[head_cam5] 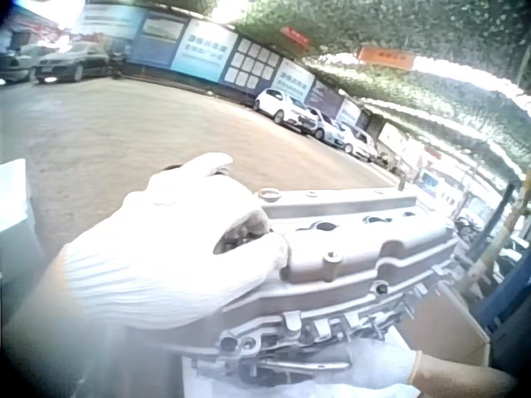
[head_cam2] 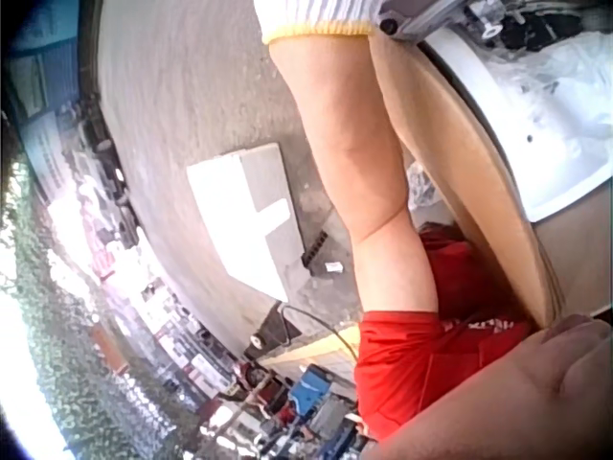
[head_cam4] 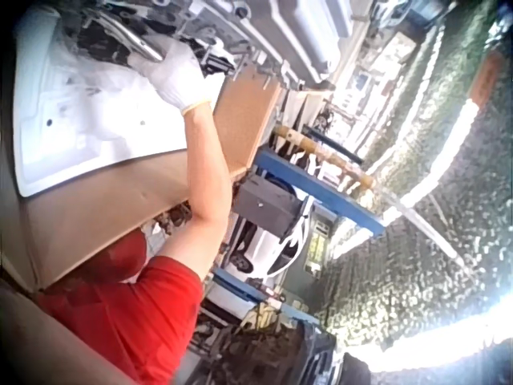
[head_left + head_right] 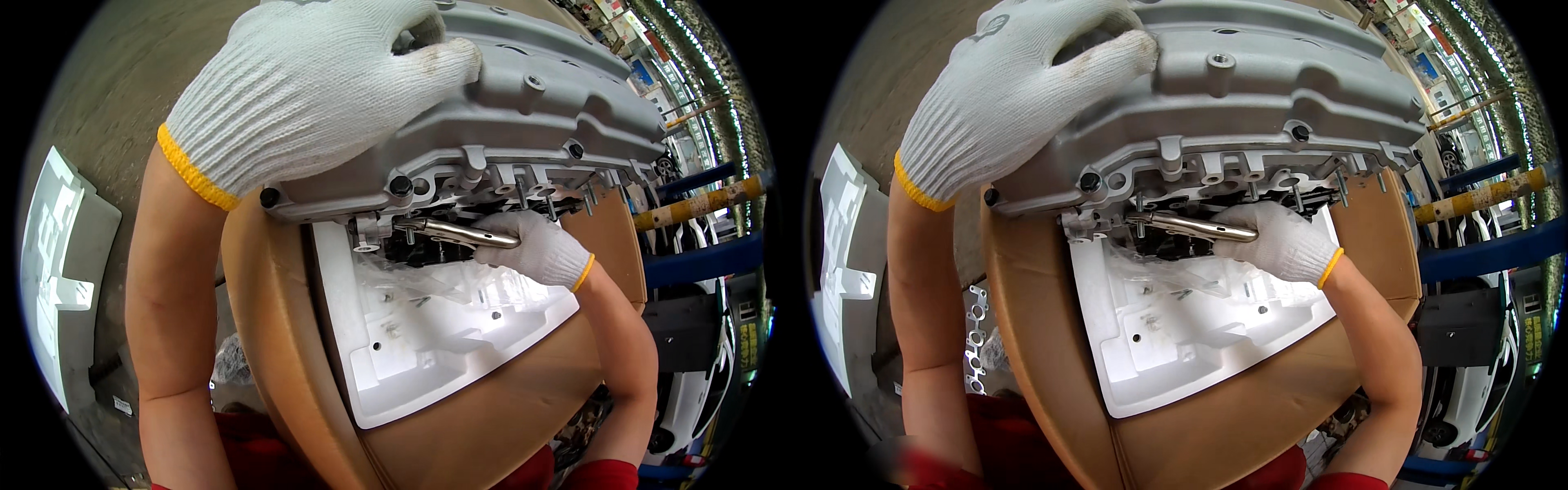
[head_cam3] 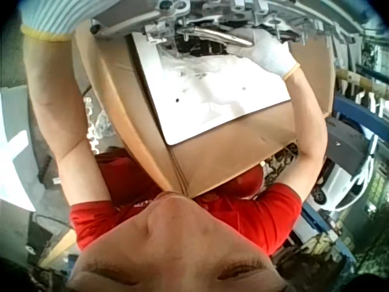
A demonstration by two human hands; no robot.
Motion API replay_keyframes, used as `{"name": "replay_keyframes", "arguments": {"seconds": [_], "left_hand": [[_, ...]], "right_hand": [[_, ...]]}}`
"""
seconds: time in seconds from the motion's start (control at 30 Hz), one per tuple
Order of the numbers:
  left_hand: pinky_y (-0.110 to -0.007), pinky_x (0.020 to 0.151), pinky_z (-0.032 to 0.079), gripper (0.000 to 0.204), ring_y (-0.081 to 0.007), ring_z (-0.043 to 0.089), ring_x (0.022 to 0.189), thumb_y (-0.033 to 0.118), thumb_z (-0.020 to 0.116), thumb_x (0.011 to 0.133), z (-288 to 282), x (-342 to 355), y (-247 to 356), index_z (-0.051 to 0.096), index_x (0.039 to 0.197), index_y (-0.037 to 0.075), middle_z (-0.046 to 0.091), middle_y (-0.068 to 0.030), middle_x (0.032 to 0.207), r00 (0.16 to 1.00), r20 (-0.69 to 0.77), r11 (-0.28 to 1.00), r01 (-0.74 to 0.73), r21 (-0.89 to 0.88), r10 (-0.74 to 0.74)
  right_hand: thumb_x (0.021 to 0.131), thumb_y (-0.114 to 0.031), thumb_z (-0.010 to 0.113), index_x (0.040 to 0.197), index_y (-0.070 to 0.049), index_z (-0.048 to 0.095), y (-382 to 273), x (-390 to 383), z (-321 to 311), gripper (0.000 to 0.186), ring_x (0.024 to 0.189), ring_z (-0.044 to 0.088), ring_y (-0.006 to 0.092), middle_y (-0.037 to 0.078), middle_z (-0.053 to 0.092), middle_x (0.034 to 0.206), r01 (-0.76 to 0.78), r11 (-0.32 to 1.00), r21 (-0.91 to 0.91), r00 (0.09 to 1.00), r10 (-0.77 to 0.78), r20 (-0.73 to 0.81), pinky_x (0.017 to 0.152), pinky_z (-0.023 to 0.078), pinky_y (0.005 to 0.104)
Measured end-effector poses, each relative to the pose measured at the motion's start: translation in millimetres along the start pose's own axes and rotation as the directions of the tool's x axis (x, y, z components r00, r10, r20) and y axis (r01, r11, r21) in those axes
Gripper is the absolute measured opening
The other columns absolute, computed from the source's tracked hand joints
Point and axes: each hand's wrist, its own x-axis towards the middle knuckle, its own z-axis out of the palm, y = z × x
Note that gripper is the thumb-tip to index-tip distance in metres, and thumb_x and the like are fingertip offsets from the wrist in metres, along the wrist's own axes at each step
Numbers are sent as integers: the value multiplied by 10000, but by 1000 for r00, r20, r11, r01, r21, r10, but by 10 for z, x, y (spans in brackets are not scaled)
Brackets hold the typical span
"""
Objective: The person uses locking pliers to remove a bolt from a car engine block resting in a cardboard box. They then pick up a metal gasket from the floor and place it onto the engine surface.
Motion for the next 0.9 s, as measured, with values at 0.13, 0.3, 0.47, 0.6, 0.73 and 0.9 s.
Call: {"name": "replay_keyframes", "arguments": {"seconds": [0.13,0.3,0.47,0.6,0.73,0.9], "left_hand": [[-563,1231,511,507,-447,632,1426,501,666,1062,-149,18,360,835,1239,57,772,-216,1178,955,-26,955,297,2,-297],[-557,1297,461,508,-461,596,1477,505,654,1073,-26,-116,139,836,1236,59,781,-212,1184,996,-77,952,-18,306,43],[-556,1300,448,516,-465,555,1539,513,660,1072,68,-154,93,828,1259,62,782,-201,1222,991,-107,958,101,268,-75],[-543,1179,528,514,-434,640,1401,513,672,1066,73,-13,54,832,1259,65,740,-198,1230,998,-67,993,-5,119,13],[-530,1071,570,492,-408,695,1237,506,682,1056,-45,-143,145,849,1206,68,698,-198,1206,995,-88,991,-23,131,35],[-533,1054,575,475,-407,702,1206,501,687,1044,40,-211,-73,861,1153,72,686,-198,1182,989,-142,980,-15,199,44]], "right_hand": [[1060,-332,884,1504,-17,721,299,297,489,568,983,719,98,9,812,1124,51,898,437,998,-65,18,901,604,296],[1052,-369,868,1530,-21,714,335,260,283,610,1077,726,133,79,822,1257,-24,962,273,990,-14,138,1004,604,322],[1028,-413,829,1493,-10,724,-88,-93,-182,624,1236,778,330,219,811,1365,46,998,-38,996,-43,80,1096,593,430],[1017,-465,810,1463,-32,754,-214,-192,-266,624,1262,769,407,239,801,1378,4,954,-300,999,7,35,1113,590,461],[1017,-356,862,1500,-38,741,16,-5,-52,590,1159,777,278,157,832,1311,17,999,-46,998,-14,54,1073,599,386],[1052,-214,891,1516,8,701,303,288,478,549,1180,719,128,46,798,1321,20,865,501,993,-74,89,1073,576,300]]}}
